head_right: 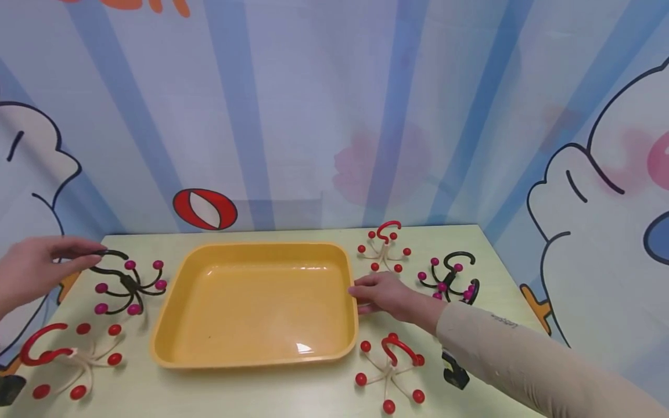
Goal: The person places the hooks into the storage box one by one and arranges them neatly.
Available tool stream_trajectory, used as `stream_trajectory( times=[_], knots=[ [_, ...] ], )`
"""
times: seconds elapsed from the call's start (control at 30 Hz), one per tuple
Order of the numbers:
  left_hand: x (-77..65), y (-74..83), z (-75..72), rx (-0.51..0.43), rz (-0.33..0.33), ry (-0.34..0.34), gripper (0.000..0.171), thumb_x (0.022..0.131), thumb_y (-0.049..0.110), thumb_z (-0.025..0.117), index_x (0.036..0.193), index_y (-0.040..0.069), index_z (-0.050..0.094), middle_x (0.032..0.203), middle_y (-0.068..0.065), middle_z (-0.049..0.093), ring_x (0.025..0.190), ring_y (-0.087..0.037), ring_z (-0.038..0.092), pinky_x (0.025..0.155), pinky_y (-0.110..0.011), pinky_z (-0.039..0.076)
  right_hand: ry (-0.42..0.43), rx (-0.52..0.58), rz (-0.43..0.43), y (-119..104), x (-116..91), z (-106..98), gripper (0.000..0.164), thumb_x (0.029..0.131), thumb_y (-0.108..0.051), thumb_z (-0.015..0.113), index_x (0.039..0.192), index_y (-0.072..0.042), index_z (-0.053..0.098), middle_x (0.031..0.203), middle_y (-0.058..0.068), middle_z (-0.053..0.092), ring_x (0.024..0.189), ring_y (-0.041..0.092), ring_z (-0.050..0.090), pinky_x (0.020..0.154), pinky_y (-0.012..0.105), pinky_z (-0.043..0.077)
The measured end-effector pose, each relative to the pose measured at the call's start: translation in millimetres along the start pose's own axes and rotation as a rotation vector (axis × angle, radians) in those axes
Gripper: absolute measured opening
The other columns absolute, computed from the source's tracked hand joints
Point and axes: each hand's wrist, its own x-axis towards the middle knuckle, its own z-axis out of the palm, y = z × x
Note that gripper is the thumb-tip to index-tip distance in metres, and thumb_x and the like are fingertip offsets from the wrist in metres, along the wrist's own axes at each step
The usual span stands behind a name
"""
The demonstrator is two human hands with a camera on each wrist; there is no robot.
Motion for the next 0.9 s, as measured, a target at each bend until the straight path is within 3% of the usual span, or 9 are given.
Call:
stream_trajectory(
  times=[0.33, 0.57, 0.9],
  knots=[
    [6.9, 24.8, -27.7, 0.007, 0.016, 0.054, 0.031, 0.093, 0.022, 0.065, 0.116, 0.001, 0.065, 0.109, -0.024, 0.063, 0.097, -0.042, 0.055, 0.072, -0.054, 0.055, -0.002, 0.003, -0.004, 0, 0, 0, 0.042, 0.093, -0.027, 0.064, 0.127, -0.002, 0.061, 0.116, 0.013, 0.067, 0.098, 0.025, 0.069, 0.081, 0.034, 0.057],
    [12.6, 51.0, -38.9, -0.006, 0.036, 0.077, 0.032, 0.093, 0.023, 0.064, 0.119, 0.003, 0.065, 0.111, -0.023, 0.063, 0.099, -0.04, 0.054, 0.077, -0.058, 0.054, 0.004, 0.015, 0.008, 0, 1, 1, 0.041, 0.093, -0.027, 0.064, 0.126, -0.003, 0.062, 0.114, 0.012, 0.068, 0.097, 0.024, 0.069, 0.083, 0.035, 0.057],
    [22.0, 96.4, -43.4, -0.069, 0.078, -0.015, 0.038, 0.093, 0.04, 0.062, 0.121, 0.014, 0.066, 0.112, -0.014, 0.067, 0.106, -0.033, 0.057, 0.082, -0.054, 0.053, -0.011, 0.038, 0.009, 0, 0, 0, 0.043, 0.094, -0.027, 0.063, 0.128, -0.001, 0.06, 0.116, 0.014, 0.067, 0.097, 0.025, 0.069, 0.084, 0.034, 0.056]
  ],
)
